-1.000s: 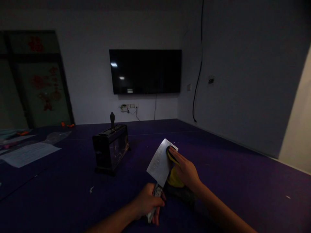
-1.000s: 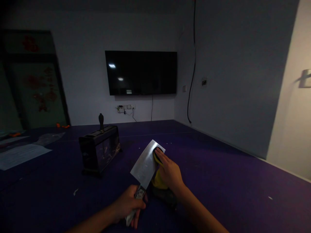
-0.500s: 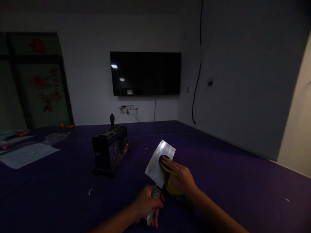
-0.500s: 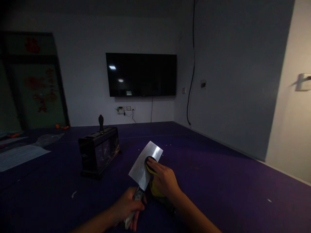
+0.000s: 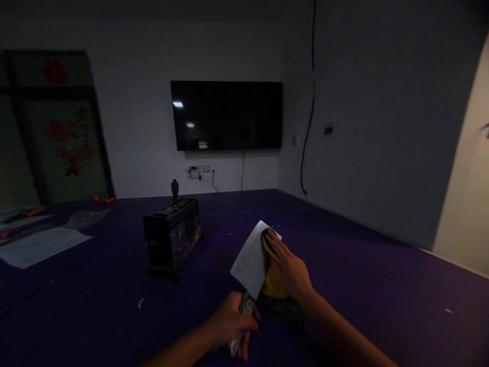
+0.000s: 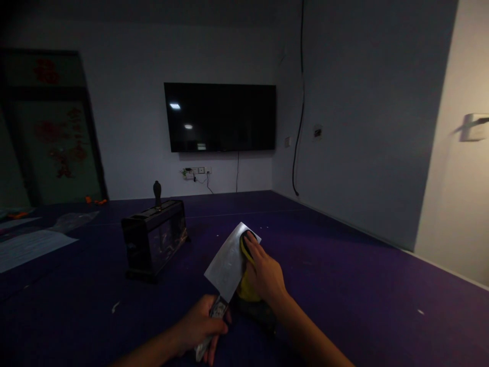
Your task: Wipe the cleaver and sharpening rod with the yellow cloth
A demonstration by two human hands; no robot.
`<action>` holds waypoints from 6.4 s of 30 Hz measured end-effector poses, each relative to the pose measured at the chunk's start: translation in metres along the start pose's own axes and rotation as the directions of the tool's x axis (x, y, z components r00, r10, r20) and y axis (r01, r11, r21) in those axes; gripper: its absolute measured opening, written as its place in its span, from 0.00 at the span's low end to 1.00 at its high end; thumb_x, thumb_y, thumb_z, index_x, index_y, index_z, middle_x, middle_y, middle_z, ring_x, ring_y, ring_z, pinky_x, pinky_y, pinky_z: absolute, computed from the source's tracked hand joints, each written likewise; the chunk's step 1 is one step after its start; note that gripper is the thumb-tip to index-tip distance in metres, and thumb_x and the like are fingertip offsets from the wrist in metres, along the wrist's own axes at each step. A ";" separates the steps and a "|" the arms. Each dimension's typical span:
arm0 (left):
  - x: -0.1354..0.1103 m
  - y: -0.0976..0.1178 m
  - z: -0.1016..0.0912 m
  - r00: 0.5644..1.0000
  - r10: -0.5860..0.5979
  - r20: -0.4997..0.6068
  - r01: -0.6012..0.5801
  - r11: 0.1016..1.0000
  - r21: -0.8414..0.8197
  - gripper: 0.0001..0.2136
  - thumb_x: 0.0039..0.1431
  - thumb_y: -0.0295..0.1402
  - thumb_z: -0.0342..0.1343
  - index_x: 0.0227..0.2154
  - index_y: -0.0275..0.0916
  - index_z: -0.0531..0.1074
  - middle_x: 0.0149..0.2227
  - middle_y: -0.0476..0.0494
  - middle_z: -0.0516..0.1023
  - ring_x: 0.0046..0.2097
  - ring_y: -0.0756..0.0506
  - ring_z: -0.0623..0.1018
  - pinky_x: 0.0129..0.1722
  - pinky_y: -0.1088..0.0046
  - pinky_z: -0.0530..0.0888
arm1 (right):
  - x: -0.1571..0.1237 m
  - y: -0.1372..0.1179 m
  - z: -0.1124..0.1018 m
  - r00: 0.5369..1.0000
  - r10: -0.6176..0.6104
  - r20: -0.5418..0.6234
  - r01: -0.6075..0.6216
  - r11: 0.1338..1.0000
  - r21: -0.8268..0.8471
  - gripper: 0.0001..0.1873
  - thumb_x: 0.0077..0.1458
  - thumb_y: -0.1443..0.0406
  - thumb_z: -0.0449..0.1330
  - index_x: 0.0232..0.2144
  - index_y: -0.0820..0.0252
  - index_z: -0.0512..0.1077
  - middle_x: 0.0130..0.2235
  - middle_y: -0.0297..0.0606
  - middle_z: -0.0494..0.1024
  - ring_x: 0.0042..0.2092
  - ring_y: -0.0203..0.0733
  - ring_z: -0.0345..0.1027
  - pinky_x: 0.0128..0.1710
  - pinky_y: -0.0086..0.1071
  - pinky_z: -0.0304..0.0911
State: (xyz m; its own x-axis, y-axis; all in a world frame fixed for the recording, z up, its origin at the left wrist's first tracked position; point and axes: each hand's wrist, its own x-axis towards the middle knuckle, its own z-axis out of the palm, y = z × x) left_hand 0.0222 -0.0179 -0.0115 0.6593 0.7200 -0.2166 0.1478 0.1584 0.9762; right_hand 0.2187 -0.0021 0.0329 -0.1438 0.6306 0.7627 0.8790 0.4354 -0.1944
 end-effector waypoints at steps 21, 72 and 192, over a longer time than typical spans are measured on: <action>-0.004 0.006 0.004 0.999 -0.015 -0.047 0.015 1.000 -0.007 0.13 0.40 0.26 0.51 0.33 0.37 0.62 0.10 0.57 0.62 0.12 0.53 0.64 0.12 0.85 0.57 | -0.003 0.005 0.005 1.000 -0.001 -0.023 0.001 0.999 0.036 0.31 0.51 0.73 0.47 0.58 0.53 0.53 0.60 0.36 0.55 0.56 0.41 0.56 0.50 0.37 0.62; 0.003 0.002 0.006 0.996 -0.019 -0.089 0.019 1.000 -0.007 0.12 0.38 0.26 0.50 0.31 0.35 0.64 0.09 0.54 0.64 0.12 0.49 0.67 0.11 0.80 0.62 | -0.010 -0.025 0.008 0.908 -0.351 0.230 0.333 0.936 0.117 0.31 0.42 0.77 0.45 0.50 0.61 0.65 0.56 0.40 0.62 0.44 0.37 0.70 0.39 0.29 0.67; 0.000 0.012 0.004 0.999 -0.033 0.036 0.031 0.998 0.063 0.11 0.39 0.36 0.59 0.24 0.35 0.65 0.10 0.54 0.63 0.12 0.52 0.65 0.13 0.80 0.62 | -0.002 -0.019 -0.001 0.971 -0.174 0.165 0.199 0.968 -0.151 0.30 0.46 0.77 0.46 0.53 0.59 0.62 0.57 0.38 0.59 0.38 0.36 0.73 0.37 0.27 0.68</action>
State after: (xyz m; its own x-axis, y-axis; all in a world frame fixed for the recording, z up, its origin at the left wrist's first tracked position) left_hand 0.0265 -0.0186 0.0000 0.6799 0.6898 -0.2489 0.2144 0.1377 0.9670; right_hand 0.2025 -0.0120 0.0356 -0.3678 0.6425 0.6722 0.8909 0.4507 0.0568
